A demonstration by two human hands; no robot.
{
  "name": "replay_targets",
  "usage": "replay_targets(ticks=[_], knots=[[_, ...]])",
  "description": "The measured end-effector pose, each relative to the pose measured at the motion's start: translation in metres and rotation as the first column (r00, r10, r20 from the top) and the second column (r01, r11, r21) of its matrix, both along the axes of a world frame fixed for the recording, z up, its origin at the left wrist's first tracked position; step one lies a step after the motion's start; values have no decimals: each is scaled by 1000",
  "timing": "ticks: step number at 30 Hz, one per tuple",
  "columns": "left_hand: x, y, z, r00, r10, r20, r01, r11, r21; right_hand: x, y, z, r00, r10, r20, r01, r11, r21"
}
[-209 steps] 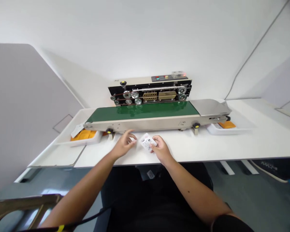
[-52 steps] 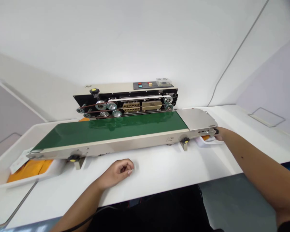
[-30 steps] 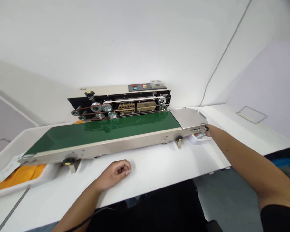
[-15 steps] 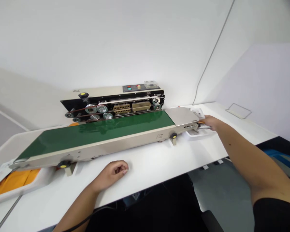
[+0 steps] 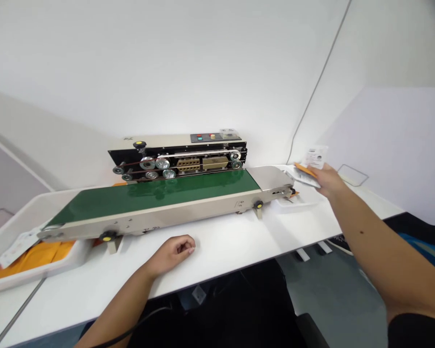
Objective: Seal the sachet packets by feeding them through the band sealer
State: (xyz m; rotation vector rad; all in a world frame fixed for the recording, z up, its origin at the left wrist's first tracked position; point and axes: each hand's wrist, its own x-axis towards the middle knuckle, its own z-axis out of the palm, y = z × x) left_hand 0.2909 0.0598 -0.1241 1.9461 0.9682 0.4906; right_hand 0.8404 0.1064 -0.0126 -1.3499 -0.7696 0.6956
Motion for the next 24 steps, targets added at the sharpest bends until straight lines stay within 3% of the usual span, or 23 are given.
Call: replay_targets(ticks=[3,6,9,10,13,15,18,21,24], knots=[[-1,-3,-5,1000,6,14,-7,995,102,-77,-26,-14,946,323,-11,-323,945,-55],[-3,-11,-8,999,34,-26,-25,958,286,-165,-50,-53,834,544,-87,-551,826,-121],[-6,-21,-10,996,82,-30,-54,843,535,-244,-61,-99,706,698,-124,-708,687,-166],[-6,-23,-11,995,98,-21,-64,785,616,-265,-62,-112,698,711,-83,-711,675,-199],[-4,-29,-13,984,160,-78,-37,614,789,-309,-60,-137,682,683,262,-620,730,-288],[0,-30,-14,967,182,-180,44,572,819,-324,-58,-144,617,597,512,-519,798,-306],[7,-30,-12,933,122,-338,208,584,785,-335,-58,-148,541,440,717,-395,885,-244],[11,-30,-11,923,167,-346,181,606,775,-336,-61,-150,543,330,772,-360,922,-141],[11,-34,-9,932,209,-295,119,594,795,-333,-66,-152,541,303,784,-410,910,-69]])
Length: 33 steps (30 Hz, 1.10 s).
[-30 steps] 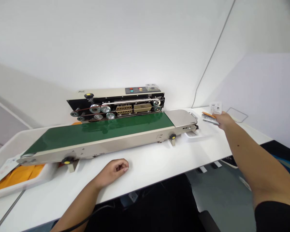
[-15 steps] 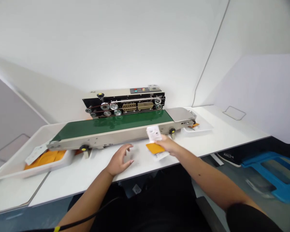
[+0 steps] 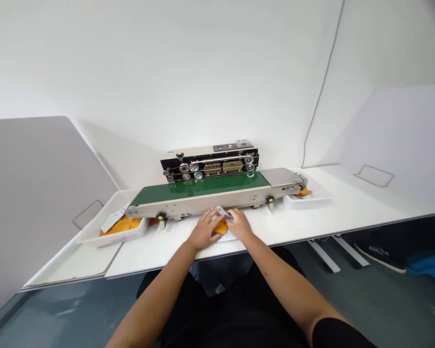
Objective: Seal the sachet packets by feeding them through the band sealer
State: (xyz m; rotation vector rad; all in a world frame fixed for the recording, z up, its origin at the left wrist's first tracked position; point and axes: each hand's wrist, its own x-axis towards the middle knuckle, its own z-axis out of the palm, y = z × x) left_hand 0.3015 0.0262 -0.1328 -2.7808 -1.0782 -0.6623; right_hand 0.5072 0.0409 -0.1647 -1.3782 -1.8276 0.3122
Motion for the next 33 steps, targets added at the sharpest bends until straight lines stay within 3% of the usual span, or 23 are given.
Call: replay_targets(ticks=[7,10,15,19,23,33], knots=[[-4,-14,7,991,-126,39,127,992,-19,-1,-7,-1,996,48,81,-55,994,91],[-7,-13,6,993,-75,92,77,997,-11,-3,-7,-1,990,73,119,-87,989,119],[-12,1,-5,991,-7,133,5,1000,14,-4,-8,2,978,64,199,-100,979,178],[-17,14,-17,980,-85,181,66,991,113,-4,-8,1,945,57,321,-134,966,222],[-21,19,-24,969,-115,220,70,977,201,-5,-8,-3,939,48,342,-147,951,272],[-14,-6,-4,986,-53,159,37,994,106,-7,-10,-6,951,29,308,-145,921,361]])
